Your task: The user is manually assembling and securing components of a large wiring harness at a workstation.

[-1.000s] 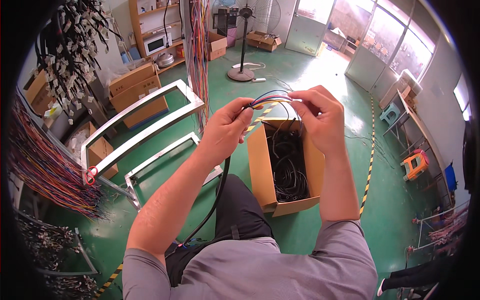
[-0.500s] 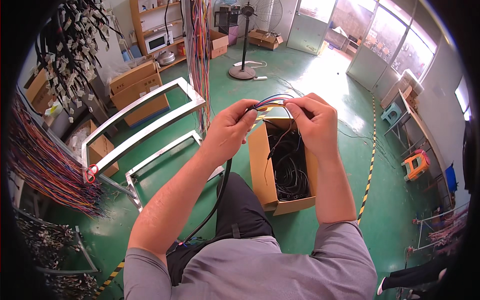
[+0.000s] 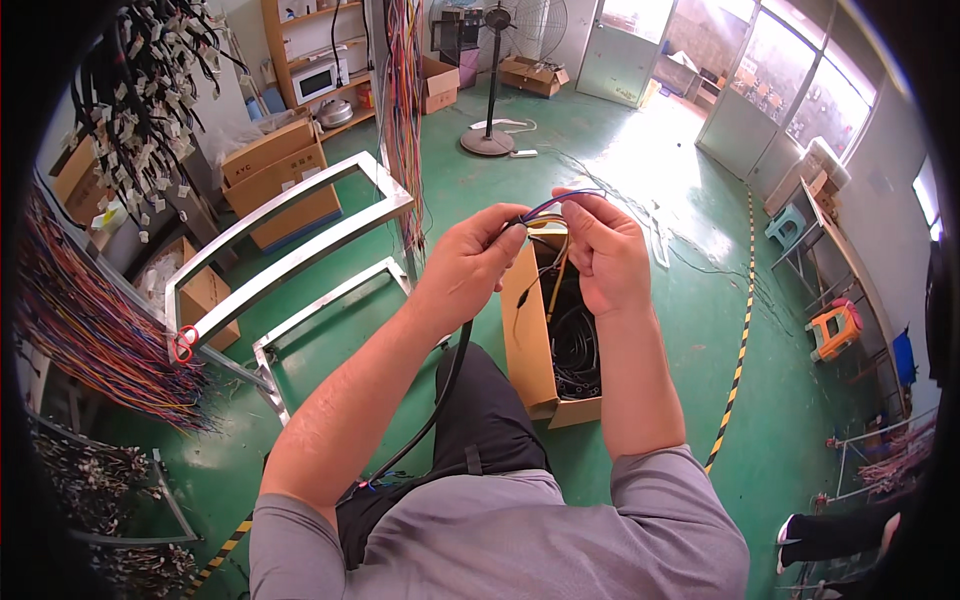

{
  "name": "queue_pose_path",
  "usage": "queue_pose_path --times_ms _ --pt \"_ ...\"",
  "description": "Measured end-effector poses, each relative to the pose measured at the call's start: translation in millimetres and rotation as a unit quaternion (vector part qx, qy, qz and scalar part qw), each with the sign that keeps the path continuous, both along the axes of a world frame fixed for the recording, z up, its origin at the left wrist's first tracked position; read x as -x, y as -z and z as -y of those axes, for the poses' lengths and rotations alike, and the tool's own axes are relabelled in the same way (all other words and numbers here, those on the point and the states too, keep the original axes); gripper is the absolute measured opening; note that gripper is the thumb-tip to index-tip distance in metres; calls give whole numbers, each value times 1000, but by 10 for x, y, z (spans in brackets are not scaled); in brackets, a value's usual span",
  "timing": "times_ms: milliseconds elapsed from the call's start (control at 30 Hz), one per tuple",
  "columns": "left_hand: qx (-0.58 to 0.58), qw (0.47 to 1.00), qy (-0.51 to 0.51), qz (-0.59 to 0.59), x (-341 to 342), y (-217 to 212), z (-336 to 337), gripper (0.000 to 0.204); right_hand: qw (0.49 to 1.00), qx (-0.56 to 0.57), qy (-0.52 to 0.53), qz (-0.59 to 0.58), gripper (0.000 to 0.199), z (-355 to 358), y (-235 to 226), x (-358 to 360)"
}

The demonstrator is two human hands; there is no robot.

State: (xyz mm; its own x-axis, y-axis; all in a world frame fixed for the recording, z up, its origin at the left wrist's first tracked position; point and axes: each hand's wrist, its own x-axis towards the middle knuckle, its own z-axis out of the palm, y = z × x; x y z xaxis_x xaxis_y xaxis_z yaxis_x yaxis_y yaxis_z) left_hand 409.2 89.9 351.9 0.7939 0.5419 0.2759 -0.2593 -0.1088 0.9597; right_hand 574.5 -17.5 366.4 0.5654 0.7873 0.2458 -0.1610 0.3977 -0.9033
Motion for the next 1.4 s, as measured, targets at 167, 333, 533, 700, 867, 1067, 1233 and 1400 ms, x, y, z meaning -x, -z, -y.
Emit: queue_pose_path --times_ms 167,333,533,700,867,1067,1233,1400 --pt "0 1000 3 -7 13 6 -14 26 997 -13 -37 -66 18 -65 78 -29" --pt "22 1000 4 -2 7 11 -18 29 994 -14 -49 -96 7 -93 103 -9" --pt "28 999 -22 -13 -29 37 -9 30 991 -52 -31 -115 2 -127 210 53" --pt "16 997 -61 -35 -35 59 4 28 994 -76 52 -63 3 -142 269 319" --pt "-37 996 -75 -35 -92 140 51 27 980 -127 70 -135 6 -251 435 417" --pt "-77 993 -81 -43 -61 179 95 28 967 -151 31 -203 7 -337 511 383" --pt "-30 993 -93 -69 6 189 -10 32 992 -93 57 -62 19 -266 415 465" --pt "-5 996 -69 -59 42 130 -36 32 991 -98 89 6 22 -232 423 492"
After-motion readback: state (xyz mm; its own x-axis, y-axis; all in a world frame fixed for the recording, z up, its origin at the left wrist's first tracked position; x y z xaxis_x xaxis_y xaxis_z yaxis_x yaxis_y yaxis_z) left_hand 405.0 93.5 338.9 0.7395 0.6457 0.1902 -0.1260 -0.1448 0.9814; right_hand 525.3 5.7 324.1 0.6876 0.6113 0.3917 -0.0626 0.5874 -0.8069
